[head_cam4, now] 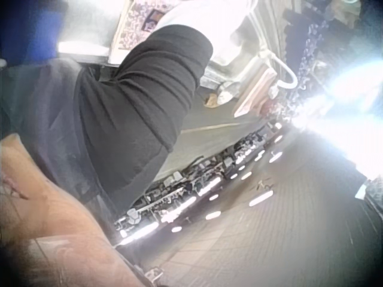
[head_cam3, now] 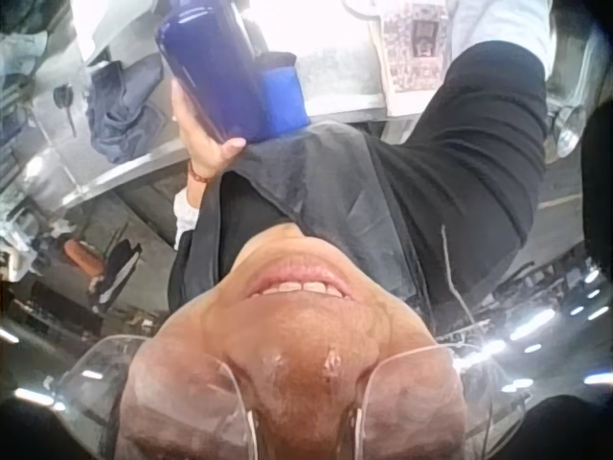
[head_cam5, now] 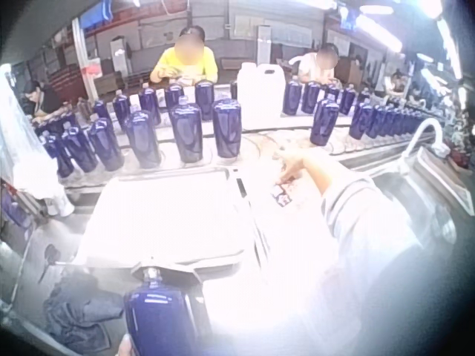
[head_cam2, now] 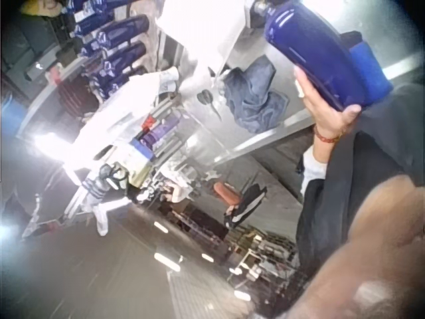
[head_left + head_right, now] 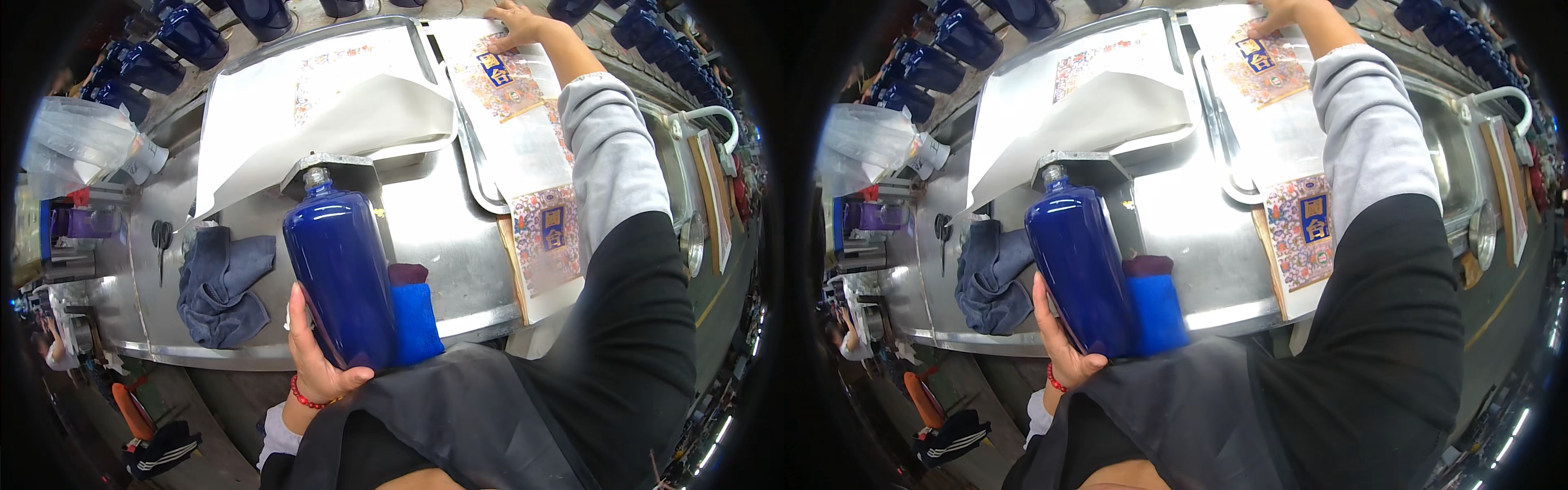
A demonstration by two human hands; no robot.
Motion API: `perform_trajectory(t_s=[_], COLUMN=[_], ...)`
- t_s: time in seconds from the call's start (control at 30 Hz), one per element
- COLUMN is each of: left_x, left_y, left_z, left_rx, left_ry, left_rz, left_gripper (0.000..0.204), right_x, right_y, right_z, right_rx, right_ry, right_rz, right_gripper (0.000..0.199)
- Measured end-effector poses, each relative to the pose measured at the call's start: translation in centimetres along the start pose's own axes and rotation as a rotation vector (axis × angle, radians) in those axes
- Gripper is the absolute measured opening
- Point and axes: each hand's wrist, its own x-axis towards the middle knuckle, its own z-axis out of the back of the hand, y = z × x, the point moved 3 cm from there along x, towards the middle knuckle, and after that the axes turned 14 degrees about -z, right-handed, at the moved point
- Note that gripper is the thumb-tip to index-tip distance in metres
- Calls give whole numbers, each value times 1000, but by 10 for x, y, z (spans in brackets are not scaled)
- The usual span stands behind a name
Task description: The person applies decorative labels to blue plastic bottles using a green sponge to smooth the surface and a cloth to wipe the bottle. They handle multiple bottles one at a time, rotating each bottle to align and press the label, then wipe the surface before moving to the next bottle.
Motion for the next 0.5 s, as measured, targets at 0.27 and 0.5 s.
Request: perform_trajectory(t_s=[0.27,0.5], left_x=[-5,-3], left_y=[4,5], left_z=[1,1], left_rx=[-47,20], left_ry=[1,-10], left_rz=[26,-48], left_gripper=[131,130], right_x=[4,-61], right_y=[-2,23], right_z=[5,48], right_rx=[334,275], right_ry=[213,-234], right_rz=[-129,-368], right_gripper=[62,28])
